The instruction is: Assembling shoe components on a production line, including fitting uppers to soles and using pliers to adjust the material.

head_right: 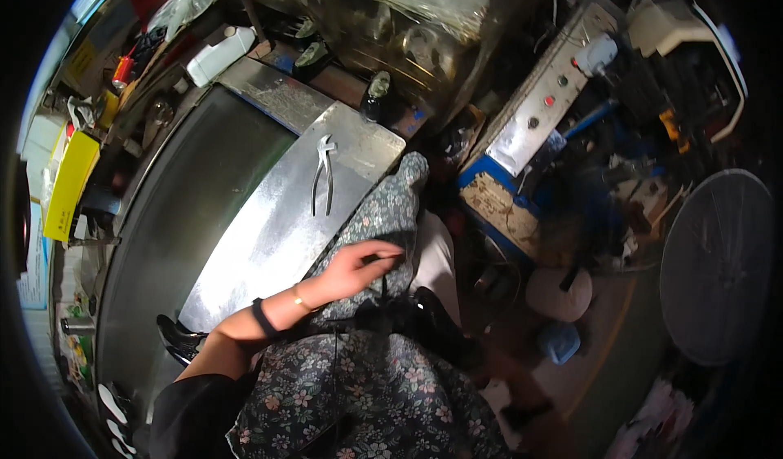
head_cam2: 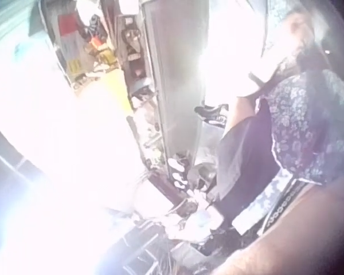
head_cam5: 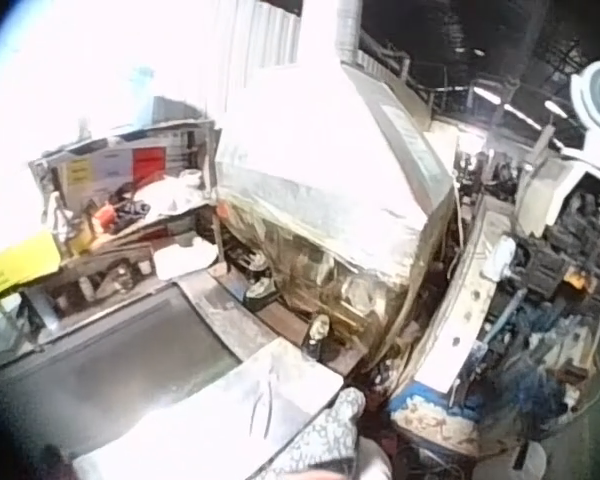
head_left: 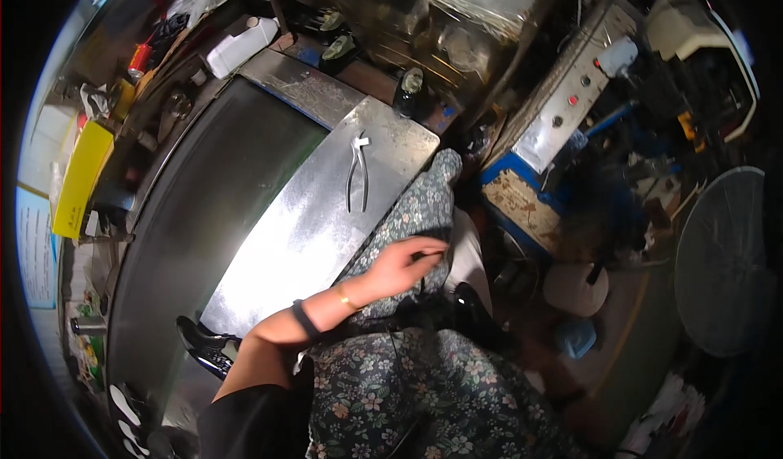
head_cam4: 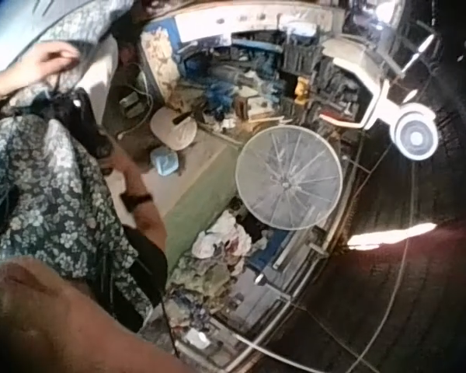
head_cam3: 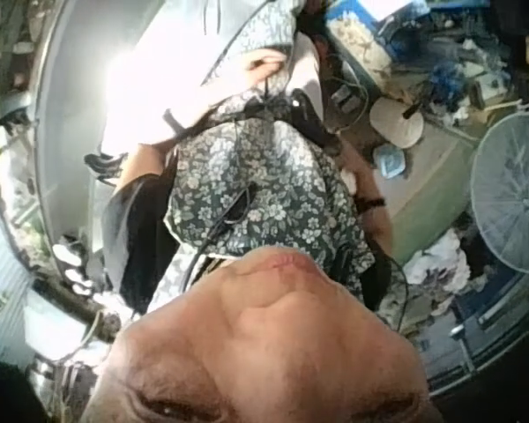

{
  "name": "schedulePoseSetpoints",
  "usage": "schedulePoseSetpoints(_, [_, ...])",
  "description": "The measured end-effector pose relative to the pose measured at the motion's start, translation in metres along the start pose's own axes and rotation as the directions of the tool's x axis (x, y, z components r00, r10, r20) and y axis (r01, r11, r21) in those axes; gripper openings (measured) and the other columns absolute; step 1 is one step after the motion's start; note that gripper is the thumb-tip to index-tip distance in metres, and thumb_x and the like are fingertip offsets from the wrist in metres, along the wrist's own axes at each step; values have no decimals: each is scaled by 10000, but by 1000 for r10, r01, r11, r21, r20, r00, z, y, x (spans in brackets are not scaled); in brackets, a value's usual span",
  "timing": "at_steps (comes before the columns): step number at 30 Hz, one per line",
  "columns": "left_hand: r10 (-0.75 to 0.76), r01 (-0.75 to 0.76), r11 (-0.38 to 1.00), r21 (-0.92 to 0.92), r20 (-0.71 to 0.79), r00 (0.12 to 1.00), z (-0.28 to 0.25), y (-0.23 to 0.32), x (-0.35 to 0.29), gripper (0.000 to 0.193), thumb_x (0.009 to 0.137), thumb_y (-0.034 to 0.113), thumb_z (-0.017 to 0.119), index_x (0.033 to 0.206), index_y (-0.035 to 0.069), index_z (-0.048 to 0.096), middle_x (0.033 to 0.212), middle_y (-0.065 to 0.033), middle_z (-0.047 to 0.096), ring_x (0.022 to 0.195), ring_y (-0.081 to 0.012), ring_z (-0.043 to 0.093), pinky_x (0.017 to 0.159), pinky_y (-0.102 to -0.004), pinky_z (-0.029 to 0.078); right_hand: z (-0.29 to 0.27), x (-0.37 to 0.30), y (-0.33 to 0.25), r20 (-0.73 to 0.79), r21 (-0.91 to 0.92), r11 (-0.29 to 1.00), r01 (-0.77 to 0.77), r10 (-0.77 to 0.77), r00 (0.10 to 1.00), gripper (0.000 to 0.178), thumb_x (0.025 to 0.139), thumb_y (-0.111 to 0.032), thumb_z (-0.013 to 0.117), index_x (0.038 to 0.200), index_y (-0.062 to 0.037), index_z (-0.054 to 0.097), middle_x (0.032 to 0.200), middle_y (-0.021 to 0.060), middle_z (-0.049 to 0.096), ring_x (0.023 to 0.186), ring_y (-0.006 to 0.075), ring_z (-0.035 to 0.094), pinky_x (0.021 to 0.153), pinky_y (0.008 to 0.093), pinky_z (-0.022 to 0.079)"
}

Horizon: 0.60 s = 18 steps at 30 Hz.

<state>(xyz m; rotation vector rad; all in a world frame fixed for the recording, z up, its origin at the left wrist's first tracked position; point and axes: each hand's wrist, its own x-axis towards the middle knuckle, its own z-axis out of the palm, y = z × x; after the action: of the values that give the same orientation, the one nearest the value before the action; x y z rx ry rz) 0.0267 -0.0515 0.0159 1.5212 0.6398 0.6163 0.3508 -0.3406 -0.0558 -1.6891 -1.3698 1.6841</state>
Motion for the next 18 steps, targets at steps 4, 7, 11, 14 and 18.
schedulePoseSetpoints(4, [18, 138, 951, 275, -496, 868, -62, -54, -44, 208, 874, 76, 620, 1068, 17, 669, 1046, -171, 680, 952, -307, 660, 852, -367, 515, -13, 9, -79, -96, 523, 833, -179, 266, 959, 799, 657, -113, 841, 1366, -60, 475, 1189, 57, 588, 1068, 171, 566, 939, 336, 470])
schedulePoseSetpoints(7, [126, 195, 830, 522, -516, 847, -102, -65, -48, 225, 855, 77, 625, 1065, 5, 661, 1099, -182, 655, 1016, -347, 629, 898, -394, 505, -55, 82, -119, -256, 559, 829, 17, 153, 954, 591, 762, -137, 735, 1305, -57, 516, 1072, 29, 592, 975, 148, 571, 860, 285, 461])
schedulePoseSetpoints(11, [252, 255, 588, 767, -474, 843, -133, -80, -49, 350, 821, 120, 652, 1149, 5, 609, 1264, -221, 550, 1158, -411, 526, 991, -453, 444, -122, 235, -228, -268, 469, 864, 183, -59, 962, 512, 791, -110, 712, 1267, -45, 536, 1064, 34, 615, 917, 140, 599, 821, 308, 487])
schedulePoseSetpoints(14, [251, 325, 475, 818, -479, 841, -141, -96, -46, 469, 829, 211, 641, 1236, -6, 556, 1338, -252, 484, 1237, -430, 445, 1072, -482, 363, -136, 341, -296, -230, 450, 876, 174, -74, 970, 556, 769, -92, 731, 1281, -28, 523, 1067, 49, 629, 942, 178, 625, 842, 368, 518])
schedulePoseSetpoints(18, [243, 375, 341, 862, -467, 850, -136, -95, -38, 494, 853, 263, 586, 1284, 26, 549, 1358, -243, 480, 1252, -425, 432, 1076, -499, 345, -113, 493, -298, -481, -458, 886, -77, -174, 859, 751, 703, -273, 775, 1325, 34, 487, 1142, 232, 646, 1095, 377, 613, 980, 398, 472])
